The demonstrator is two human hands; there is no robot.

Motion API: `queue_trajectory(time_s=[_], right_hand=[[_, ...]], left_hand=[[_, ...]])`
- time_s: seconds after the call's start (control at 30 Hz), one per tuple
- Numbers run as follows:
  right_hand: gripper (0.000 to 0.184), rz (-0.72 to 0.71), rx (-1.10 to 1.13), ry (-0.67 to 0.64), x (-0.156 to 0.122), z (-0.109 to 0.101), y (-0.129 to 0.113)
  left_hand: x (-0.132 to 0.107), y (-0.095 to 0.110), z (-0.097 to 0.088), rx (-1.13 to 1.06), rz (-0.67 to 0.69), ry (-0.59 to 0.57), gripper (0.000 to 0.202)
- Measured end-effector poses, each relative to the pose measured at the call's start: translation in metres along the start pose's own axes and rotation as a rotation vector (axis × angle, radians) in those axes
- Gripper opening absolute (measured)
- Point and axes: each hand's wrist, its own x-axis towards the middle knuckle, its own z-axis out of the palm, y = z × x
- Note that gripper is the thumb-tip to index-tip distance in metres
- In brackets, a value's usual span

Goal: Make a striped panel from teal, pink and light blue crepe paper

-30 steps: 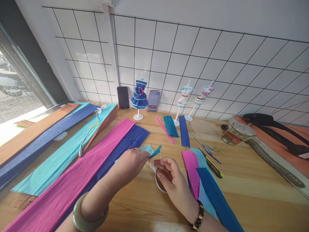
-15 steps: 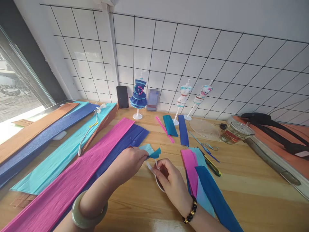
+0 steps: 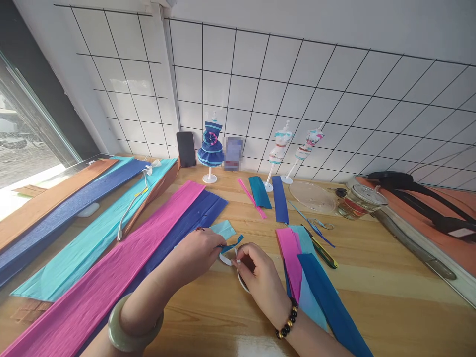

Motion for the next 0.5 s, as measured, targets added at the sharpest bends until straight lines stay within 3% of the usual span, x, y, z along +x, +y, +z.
queue_trajectory(time_s=[0.5], right_hand=[[0.009, -0.025, 0.024, 0.014, -0.0013, 0.0004, 0.0015]], left_hand=[[-0.0012, -0.0027, -0.0054, 0.108, -0.010, 0.040, 0.023]])
